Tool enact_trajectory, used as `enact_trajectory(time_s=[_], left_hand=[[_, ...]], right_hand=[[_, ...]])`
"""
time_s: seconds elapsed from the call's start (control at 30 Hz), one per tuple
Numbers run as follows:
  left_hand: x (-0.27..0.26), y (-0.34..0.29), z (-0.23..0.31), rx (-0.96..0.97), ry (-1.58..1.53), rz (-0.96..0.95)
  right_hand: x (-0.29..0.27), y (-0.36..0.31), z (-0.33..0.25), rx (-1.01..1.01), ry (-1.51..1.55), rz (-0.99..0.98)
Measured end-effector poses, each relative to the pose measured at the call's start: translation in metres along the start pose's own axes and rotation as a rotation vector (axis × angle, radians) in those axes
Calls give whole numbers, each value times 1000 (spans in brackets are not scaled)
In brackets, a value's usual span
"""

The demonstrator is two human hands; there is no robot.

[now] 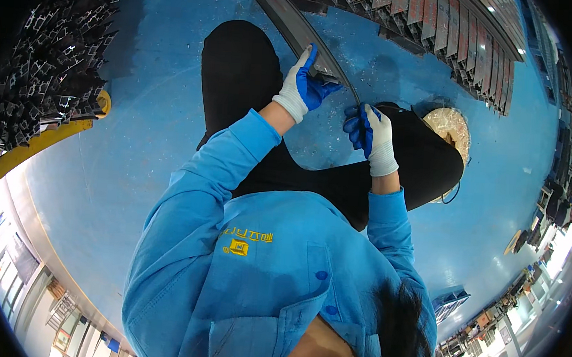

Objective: Wrapping metal components with protective blue plastic and securing them with cords.

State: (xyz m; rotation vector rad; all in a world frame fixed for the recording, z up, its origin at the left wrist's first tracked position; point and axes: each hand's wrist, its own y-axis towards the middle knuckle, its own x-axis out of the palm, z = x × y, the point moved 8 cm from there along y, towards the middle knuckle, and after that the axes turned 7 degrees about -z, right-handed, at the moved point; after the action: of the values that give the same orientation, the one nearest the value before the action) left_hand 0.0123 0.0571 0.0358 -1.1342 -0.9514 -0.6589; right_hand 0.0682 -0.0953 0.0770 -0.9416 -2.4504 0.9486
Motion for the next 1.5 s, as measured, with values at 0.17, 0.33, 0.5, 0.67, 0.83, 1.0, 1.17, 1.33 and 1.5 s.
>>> enact_trajectory(time_s=[0.17,0.33,0.5,0.67,0.83,1.0,1.17,1.33,1.5], left_hand=[[-2,1,-1,-12,2,-7],[-3,1,-1,-13,4,-11],[-9,3,0,8,-21,16],[-1,-1,4,25,-6,5],[-11,4,4,29,14,13],[-15,5,8,36,4,68],[-11,4,10,56,-6,88],[2,11,9,38,-17,-40],[11,16,26,82,-12,-35]], right_hand=[[-4,2,5,13,3,17],[7,7,-4,37,-34,27],[9,14,-4,13,-19,43],[11,23,-9,30,-19,77],[11,31,-9,84,-36,74],[5,10,-12,-179,-182,82],[11,8,-26,-236,-217,70],[18,32,-40,-305,-271,81],[-4,15,-35,-378,-419,139]])
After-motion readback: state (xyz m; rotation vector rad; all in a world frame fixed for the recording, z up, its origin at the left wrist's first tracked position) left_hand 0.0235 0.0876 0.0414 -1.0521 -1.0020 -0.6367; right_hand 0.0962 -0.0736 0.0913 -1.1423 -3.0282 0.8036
